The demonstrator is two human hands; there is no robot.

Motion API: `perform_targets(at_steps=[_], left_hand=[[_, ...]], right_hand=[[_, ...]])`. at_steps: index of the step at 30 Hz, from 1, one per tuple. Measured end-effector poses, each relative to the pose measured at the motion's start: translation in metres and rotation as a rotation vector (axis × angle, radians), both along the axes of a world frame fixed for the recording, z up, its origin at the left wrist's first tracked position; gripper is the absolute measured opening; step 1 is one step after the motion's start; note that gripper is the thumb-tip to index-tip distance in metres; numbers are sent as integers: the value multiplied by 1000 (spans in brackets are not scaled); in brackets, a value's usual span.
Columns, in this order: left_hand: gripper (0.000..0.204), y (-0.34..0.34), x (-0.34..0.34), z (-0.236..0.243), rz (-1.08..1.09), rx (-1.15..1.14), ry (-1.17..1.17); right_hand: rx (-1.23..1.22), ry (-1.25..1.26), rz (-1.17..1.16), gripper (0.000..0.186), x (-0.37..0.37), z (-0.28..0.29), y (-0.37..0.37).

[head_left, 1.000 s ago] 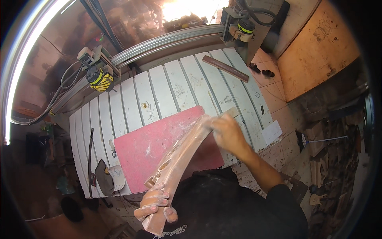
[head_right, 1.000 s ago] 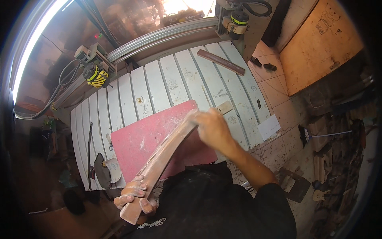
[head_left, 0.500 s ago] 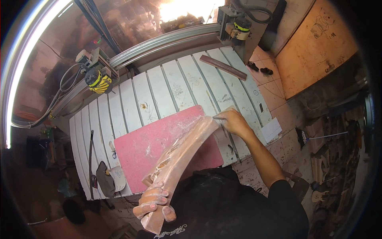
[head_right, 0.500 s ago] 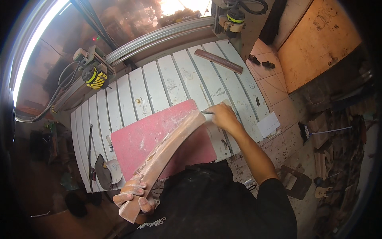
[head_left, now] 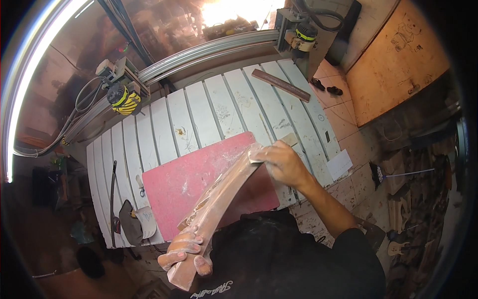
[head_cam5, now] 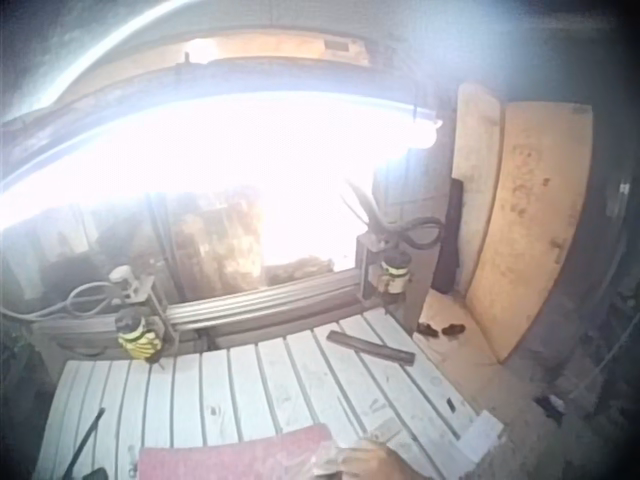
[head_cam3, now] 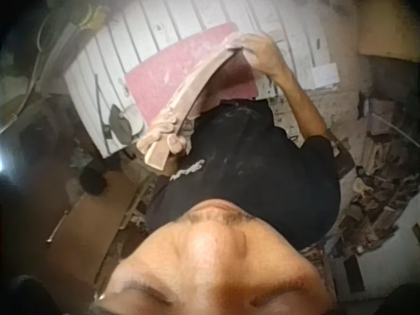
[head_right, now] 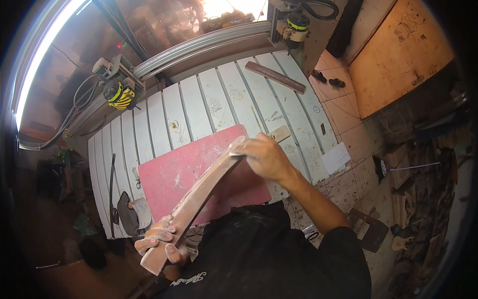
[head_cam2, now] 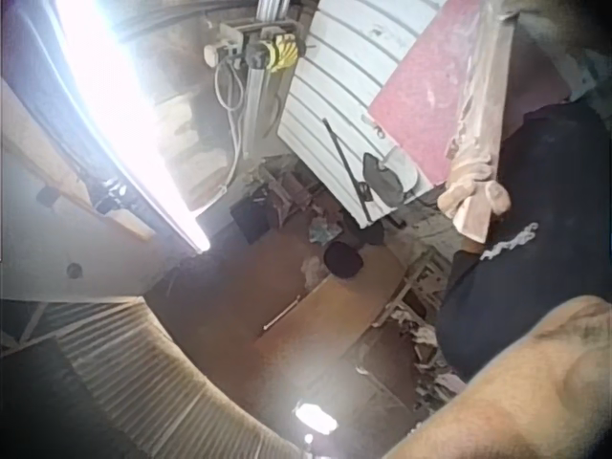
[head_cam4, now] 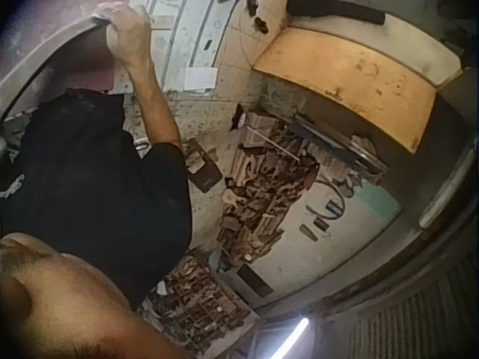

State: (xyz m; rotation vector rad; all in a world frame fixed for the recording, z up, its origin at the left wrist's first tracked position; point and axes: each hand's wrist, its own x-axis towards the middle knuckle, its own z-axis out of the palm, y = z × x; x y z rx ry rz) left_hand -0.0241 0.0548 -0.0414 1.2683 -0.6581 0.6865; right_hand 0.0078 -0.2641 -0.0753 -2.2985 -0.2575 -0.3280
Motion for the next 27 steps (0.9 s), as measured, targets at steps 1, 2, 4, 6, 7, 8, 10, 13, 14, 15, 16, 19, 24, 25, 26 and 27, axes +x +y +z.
perform_targets(at_steps=[1,2,4,6,7,8,10,13,14,15,16,19,24,25,26,27], left_hand=[[36,-3,1,0,34,8,-1],[36,0,1,0,32,3,-1],[36,9,1,1,-43,145,-14],[36,6,3,-2,-33,87,-29],[36,5,3,-1,-25,58,-25],[36,3,4,-2,-23,42,-17],[36,2,7,-1,-8,16,-17],[36,2,10,4,12,3,-28],[36,1,10,3,9,6,-20],[36,0,8,3,10,11,-8],[35,-2,9,3,14,8,2],[36,-2,13,1,-23,5,-31],[40,4,9,2,4,22,133],[40,4,9,1,13,20,125],[40,3,10,0,21,17,117],[40,3,10,1,19,18,111]], right_hand=[[27,-4,-48,43,9,-6,-9],[54,-8,-96,40,13,-10,-16],[17,-10,-71,39,6,-10,-12],[-14,-14,-38,37,8,-5,-9],[2,-15,-11,37,7,-3,-8],[18,-16,16,37,7,-2,-9],[10,65,-118,38,11,-14,-18],[10,7,-75,39,1,3,-5],[14,13,-83,39,0,0,-5],[51,-22,-80,39,1,-6,-6],[81,-62,-78,40,3,-11,-10],[31,-44,-219,39,3,-22,-7],[63,-282,-212,39,-12,-21,17],[65,-288,-214,39,-10,-20,19],[50,-299,-222,38,-10,-19,23],[36,-310,-231,36,-10,-18,29]])
